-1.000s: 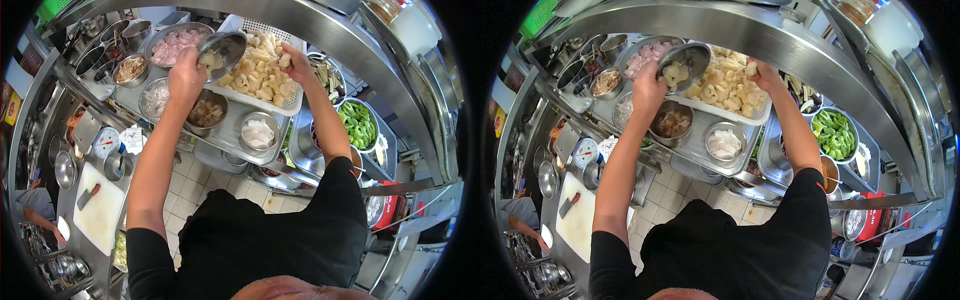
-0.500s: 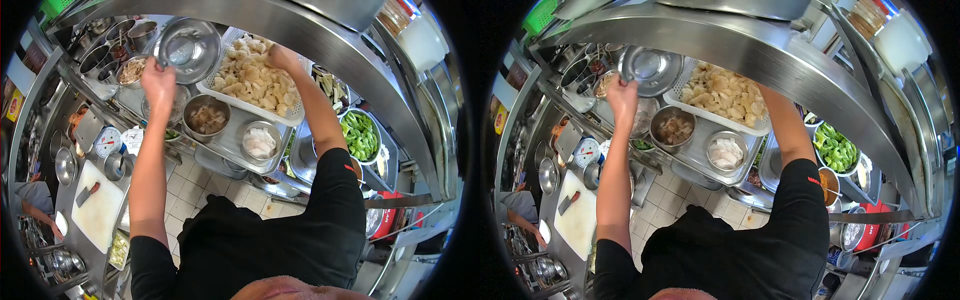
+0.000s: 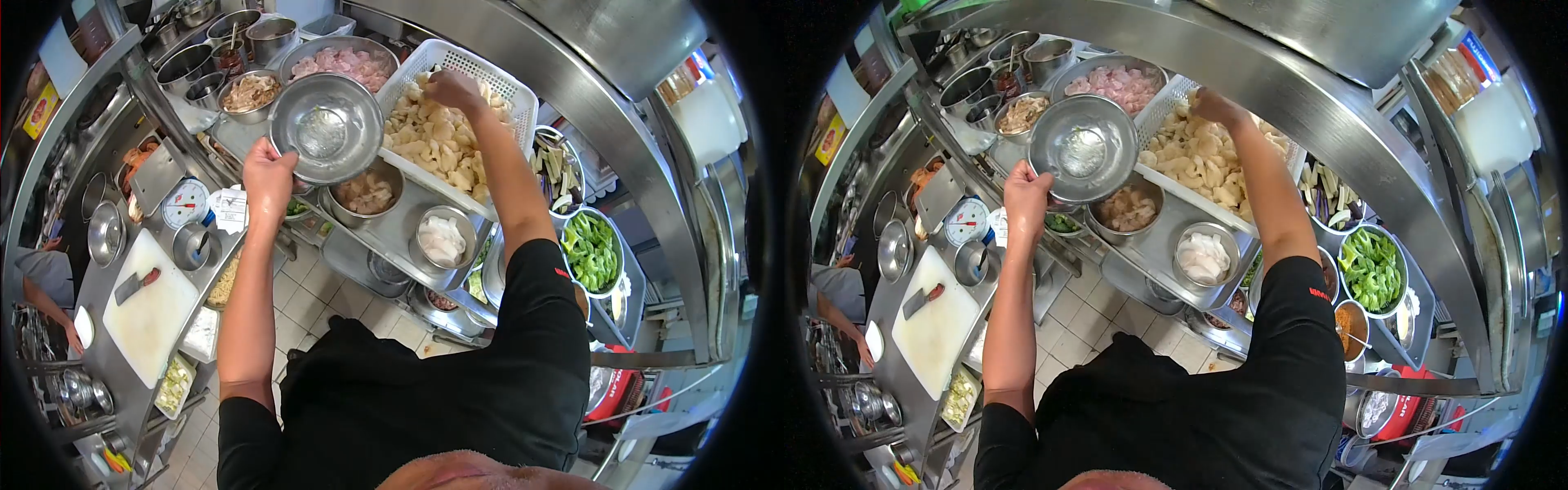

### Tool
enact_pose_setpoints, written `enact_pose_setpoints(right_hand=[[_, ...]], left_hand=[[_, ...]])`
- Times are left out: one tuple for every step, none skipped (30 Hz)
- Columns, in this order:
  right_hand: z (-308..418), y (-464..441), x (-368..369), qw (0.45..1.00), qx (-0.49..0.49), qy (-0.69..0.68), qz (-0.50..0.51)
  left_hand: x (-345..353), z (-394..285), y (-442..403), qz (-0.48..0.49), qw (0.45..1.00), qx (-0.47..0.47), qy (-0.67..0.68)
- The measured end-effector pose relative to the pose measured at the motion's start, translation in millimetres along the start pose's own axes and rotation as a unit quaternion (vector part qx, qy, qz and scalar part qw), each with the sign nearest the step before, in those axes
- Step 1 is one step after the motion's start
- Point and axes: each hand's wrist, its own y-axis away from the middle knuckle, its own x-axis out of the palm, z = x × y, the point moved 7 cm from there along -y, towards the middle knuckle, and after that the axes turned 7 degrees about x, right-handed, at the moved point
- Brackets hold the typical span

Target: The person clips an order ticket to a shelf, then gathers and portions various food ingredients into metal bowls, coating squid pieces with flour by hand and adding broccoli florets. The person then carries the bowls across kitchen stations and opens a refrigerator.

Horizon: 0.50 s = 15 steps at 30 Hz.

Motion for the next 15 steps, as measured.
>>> enact_pose_setpoints(right_hand=[[17.0,8.2,-3.9,0.998,0.003,0.054,0.024],[24.3,11.4,-4.2,0.993,0.006,0.109,0.048],[24.0,4.8,2.3,0.992,-0.011,0.124,0.023],[21.0,-7.3,18.8,0.99,-0.029,0.139,-0.001],[24.7,-10.9,25.2,0.987,-0.047,0.153,-0.025],[21.8,-12.4,31.7,0.988,-0.044,0.145,-0.032],[22.4,-9.7,31.0,0.989,-0.041,0.139,-0.04],[21.7,-7.2,28.8,0.989,-0.039,0.133,-0.048],[15.8,-3.0,21.9,0.993,-0.037,0.092,-0.061],[6.2,2.6,9.3,0.995,-0.035,0.052,-0.073],[-5.1,4.9,-1.5,0.996,-0.032,0.01,-0.086],[-19.2,2.5,-6.3,0.995,-0.032,-0.048,-0.085],[-37.1,-0.3,-7.7,0.993,-0.014,-0.11,-0.034],[-51.7,0.1,-10.2,0.985,0.005,-0.17,0.018],[-65.3,3.8,-16.3,0.977,0.025,-0.211,0.011]], left_hand=[[2.4,-0.4,5.3,0.007,1.0,-0.002,-0.002],[3.9,-0.7,9.3,0.014,1.0,-0.004,-0.004],[2.8,2.8,11.9,0.011,1.0,-0.008,-0.015],[2.4,1.4,16.6,0.011,1.0,-0.012,-0.012],[1.7,-2.1,22.2,0.011,1.0,-0.017,-0.01],[0.1,-3.9,25.3,0.011,1.0,-0.021,-0.008],[-3.1,1.0,24.7,0.012,1.0,-0.016,-0.014],[-7.0,11.3,23.9,0.012,1.0,-0.012,-0.019],[-9.6,17.7,24.4,0.013,1.0,-0.008,-0.025],[-10.6,18.7,25.7,0.014,1.0,-0.007,-0.025],[-11.1,18.7,26.8,0.014,1.0,-0.006,-0.026],[-11.1,18.2,27.3,0.015,1.0,-0.005,-0.026],[-9.8,17.7,27.8,0.017,1.0,-0.013,-0.011],[-7.0,16.1,28.6,0.021,1.0,-0.021,0.004],[-3.0,15.4,30.0,0.026,0.999,-0.03,0.019]])
